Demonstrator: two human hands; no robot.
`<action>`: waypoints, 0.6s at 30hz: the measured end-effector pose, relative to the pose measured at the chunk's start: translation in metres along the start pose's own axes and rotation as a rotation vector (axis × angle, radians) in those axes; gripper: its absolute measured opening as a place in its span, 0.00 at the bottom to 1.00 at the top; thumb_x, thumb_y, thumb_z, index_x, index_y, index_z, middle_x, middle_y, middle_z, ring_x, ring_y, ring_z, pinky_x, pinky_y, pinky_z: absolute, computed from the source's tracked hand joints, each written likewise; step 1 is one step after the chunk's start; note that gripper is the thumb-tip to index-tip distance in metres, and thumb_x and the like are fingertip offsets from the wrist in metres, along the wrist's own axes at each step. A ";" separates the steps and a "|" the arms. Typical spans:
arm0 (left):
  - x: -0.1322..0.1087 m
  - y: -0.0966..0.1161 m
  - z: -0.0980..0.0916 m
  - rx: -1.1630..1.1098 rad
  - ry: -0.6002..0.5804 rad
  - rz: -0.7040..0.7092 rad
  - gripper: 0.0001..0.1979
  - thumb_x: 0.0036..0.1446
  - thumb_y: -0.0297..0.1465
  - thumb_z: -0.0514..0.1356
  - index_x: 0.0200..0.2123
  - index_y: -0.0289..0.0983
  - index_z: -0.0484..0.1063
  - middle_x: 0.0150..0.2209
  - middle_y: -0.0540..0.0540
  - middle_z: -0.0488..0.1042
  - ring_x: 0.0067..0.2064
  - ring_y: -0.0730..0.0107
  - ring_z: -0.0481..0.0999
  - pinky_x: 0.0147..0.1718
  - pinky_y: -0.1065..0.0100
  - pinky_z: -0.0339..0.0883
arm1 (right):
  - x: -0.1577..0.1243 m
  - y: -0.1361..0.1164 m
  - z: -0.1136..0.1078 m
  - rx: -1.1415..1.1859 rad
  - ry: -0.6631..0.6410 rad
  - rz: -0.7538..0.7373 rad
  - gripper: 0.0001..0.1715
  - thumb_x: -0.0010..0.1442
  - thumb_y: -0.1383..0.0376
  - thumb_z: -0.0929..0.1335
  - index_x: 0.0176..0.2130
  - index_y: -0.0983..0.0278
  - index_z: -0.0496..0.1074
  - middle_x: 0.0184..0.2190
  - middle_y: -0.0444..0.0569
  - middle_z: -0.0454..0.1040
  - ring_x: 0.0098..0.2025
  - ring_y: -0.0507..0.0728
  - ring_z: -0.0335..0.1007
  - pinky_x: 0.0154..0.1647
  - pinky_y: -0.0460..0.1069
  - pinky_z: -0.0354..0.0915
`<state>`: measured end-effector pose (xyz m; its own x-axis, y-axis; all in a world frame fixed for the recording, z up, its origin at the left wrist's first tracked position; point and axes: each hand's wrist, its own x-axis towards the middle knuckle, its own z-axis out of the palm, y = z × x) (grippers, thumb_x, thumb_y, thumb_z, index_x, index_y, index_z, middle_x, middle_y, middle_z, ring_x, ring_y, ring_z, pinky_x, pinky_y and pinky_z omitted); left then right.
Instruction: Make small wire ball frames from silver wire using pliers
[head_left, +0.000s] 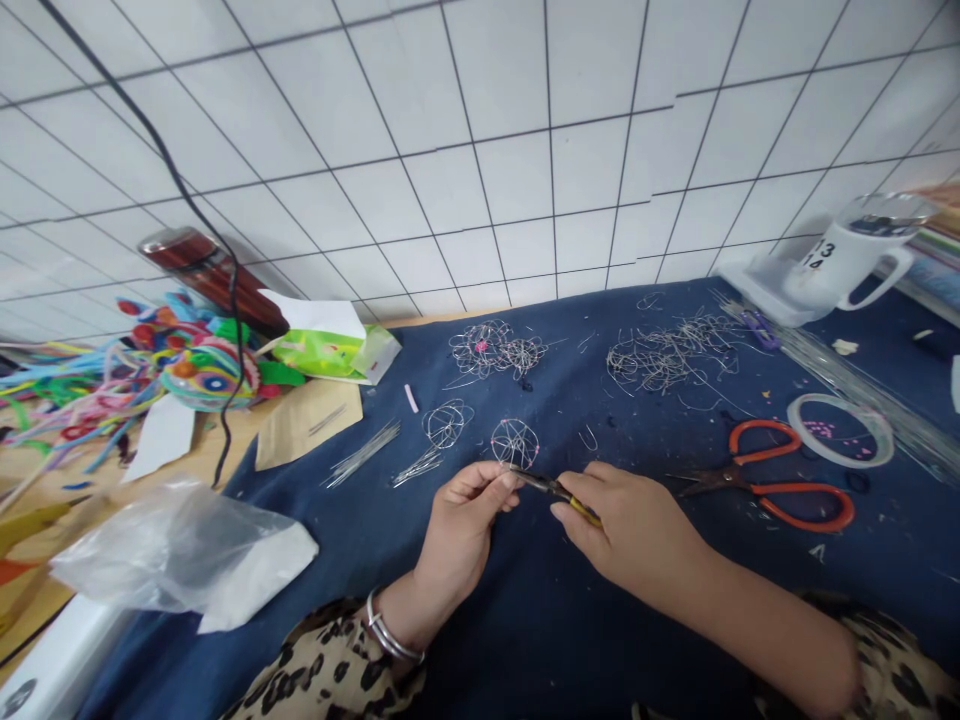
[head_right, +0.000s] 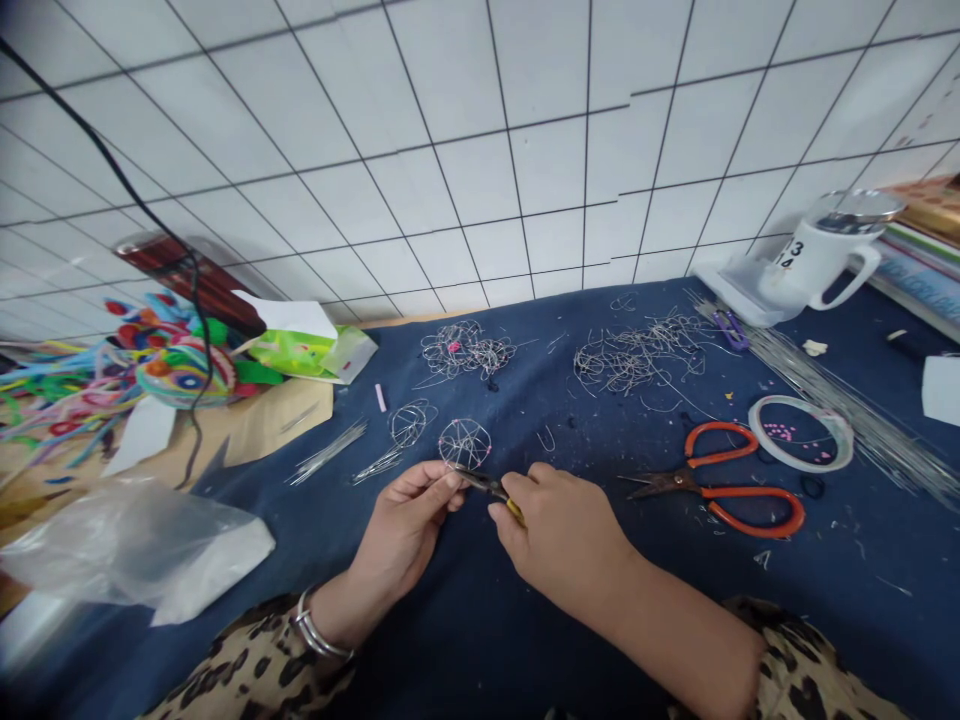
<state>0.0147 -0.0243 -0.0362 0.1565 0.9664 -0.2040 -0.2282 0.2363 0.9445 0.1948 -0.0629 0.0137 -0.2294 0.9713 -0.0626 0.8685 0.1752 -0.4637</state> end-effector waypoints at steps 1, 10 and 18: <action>0.000 0.000 -0.001 0.003 -0.006 -0.002 0.05 0.51 0.27 0.63 0.32 0.32 0.74 0.29 0.48 0.74 0.28 0.78 0.68 0.31 0.74 0.63 | 0.001 0.001 -0.001 0.027 -0.012 0.002 0.12 0.61 0.59 0.60 0.37 0.60 0.69 0.30 0.46 0.69 0.32 0.53 0.67 0.33 0.47 0.59; 0.002 0.004 -0.006 0.064 -0.087 -0.073 0.05 0.50 0.28 0.64 0.31 0.32 0.74 0.28 0.47 0.75 0.27 0.78 0.68 0.29 0.75 0.62 | 0.007 0.017 -0.010 0.321 -0.191 -0.015 0.17 0.62 0.59 0.59 0.26 0.63 0.66 0.23 0.41 0.67 0.26 0.49 0.62 0.28 0.44 0.52; 0.004 0.003 -0.006 0.140 -0.113 -0.057 0.05 0.51 0.29 0.64 0.31 0.32 0.74 0.28 0.47 0.75 0.26 0.78 0.68 0.27 0.75 0.62 | 0.008 0.024 -0.011 0.470 -0.305 0.035 0.21 0.62 0.56 0.57 0.28 0.65 0.69 0.22 0.43 0.68 0.25 0.49 0.62 0.25 0.44 0.51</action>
<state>0.0087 -0.0188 -0.0361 0.2737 0.9325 -0.2358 -0.0812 0.2667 0.9604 0.2185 -0.0493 0.0124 -0.3811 0.8726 -0.3056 0.6045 -0.0150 -0.7965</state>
